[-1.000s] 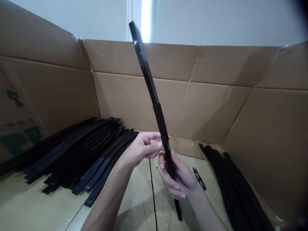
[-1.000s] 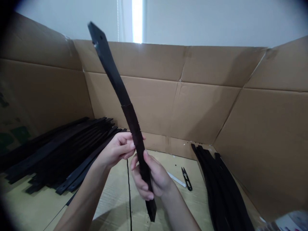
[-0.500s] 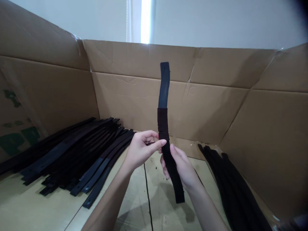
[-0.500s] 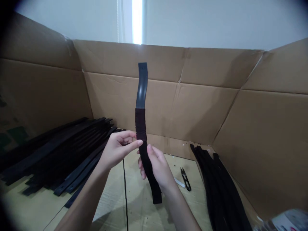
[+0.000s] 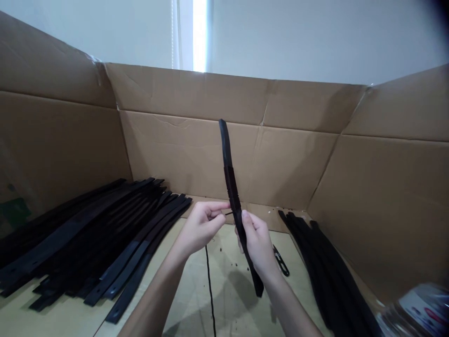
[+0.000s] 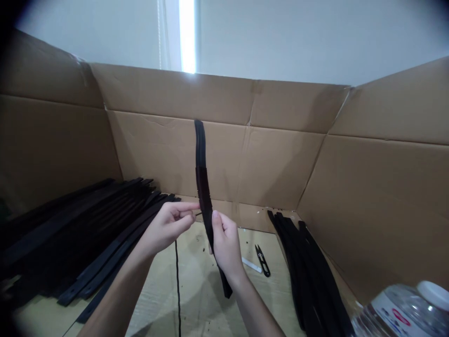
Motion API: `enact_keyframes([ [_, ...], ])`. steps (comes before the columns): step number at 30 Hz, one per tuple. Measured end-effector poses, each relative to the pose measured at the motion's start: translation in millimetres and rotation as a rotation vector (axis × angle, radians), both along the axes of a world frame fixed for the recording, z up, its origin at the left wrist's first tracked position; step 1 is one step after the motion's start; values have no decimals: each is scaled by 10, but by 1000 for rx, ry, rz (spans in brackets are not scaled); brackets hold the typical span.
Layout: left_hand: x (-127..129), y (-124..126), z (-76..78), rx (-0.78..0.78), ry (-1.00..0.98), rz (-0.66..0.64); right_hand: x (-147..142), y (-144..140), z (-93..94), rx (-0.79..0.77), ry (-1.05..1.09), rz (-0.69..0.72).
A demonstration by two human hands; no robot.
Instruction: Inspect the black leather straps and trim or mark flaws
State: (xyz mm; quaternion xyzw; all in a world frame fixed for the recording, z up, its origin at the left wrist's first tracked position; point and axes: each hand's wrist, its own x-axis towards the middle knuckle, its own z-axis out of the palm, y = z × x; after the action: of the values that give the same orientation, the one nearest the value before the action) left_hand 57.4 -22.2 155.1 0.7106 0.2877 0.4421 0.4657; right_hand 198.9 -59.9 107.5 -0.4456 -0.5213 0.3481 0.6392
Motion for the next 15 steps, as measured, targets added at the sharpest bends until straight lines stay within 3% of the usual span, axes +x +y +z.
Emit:
enact_keyframes([
  [10,-48,37,12,111,44,47,-40,-68,47,102,-245,-140],
  [13,-48,53,7,74,47,-3,-47,-70,51,97,-161,-91],
  [15,-54,74,-7,17,32,-76,-59,-67,46,38,-40,17],
])
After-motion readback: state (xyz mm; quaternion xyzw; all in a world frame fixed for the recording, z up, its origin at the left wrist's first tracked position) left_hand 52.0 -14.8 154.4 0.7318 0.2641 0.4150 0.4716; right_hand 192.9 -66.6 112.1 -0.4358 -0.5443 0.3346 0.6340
